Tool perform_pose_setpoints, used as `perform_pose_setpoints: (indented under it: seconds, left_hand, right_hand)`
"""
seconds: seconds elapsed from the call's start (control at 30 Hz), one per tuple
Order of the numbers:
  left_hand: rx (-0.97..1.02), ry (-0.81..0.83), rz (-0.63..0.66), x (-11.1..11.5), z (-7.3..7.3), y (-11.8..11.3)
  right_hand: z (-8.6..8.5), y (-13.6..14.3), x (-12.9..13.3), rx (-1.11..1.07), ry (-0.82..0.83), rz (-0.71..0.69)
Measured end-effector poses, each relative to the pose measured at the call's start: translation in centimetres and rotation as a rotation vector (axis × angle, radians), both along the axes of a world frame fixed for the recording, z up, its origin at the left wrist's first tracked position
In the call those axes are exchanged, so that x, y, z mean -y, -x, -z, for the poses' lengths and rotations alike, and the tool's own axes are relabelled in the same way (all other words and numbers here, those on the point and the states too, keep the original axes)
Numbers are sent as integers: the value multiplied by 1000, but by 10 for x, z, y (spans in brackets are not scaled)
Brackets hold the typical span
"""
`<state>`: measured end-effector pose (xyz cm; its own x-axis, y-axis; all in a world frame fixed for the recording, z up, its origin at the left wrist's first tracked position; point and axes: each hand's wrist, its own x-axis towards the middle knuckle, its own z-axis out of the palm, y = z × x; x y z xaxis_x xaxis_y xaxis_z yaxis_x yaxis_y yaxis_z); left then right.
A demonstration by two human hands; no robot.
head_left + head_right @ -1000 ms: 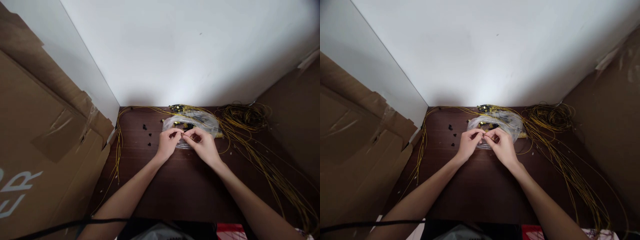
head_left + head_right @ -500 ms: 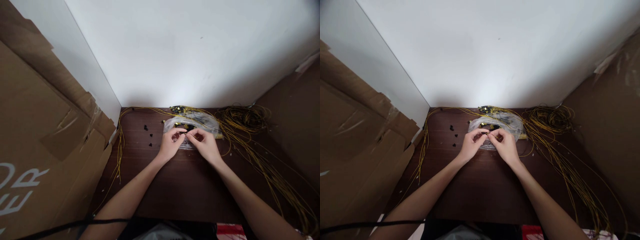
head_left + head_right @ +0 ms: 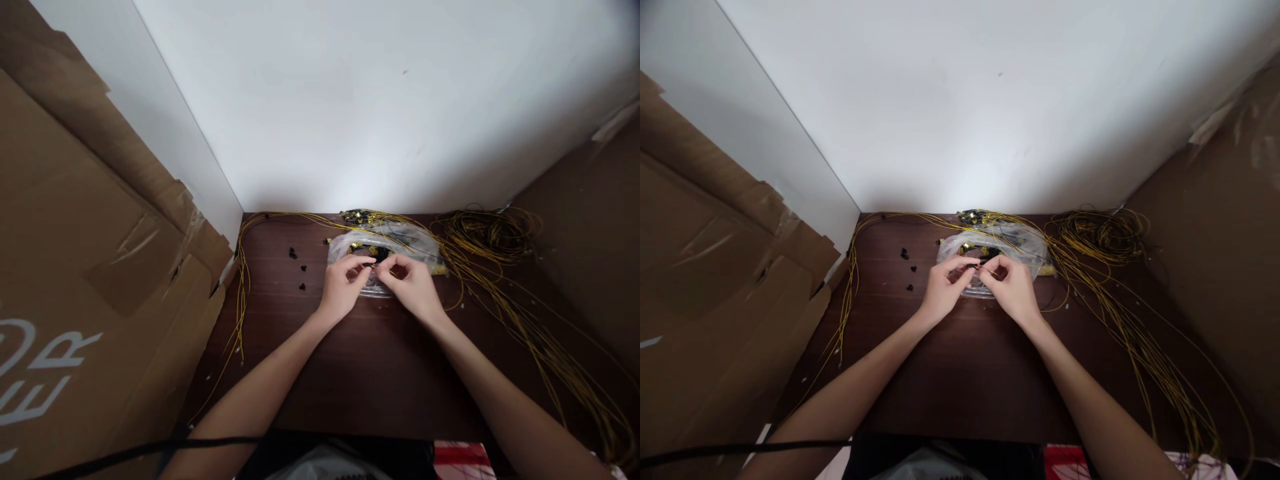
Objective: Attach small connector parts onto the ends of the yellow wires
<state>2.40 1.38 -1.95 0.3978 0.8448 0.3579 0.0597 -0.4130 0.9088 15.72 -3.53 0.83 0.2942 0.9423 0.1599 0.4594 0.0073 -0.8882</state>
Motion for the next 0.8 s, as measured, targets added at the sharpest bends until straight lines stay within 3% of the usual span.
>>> perform_pose_setpoints:
  seconds: [0.37,0.8]
  left_hand:
    - [12,-123,3,4,-5,0]
    - [-1,-106,-29,3,-7,0]
  right_hand:
    - [-1,-1,-1,-159,-14,-49]
    - [-1,-5,-2,-207,23,-85]
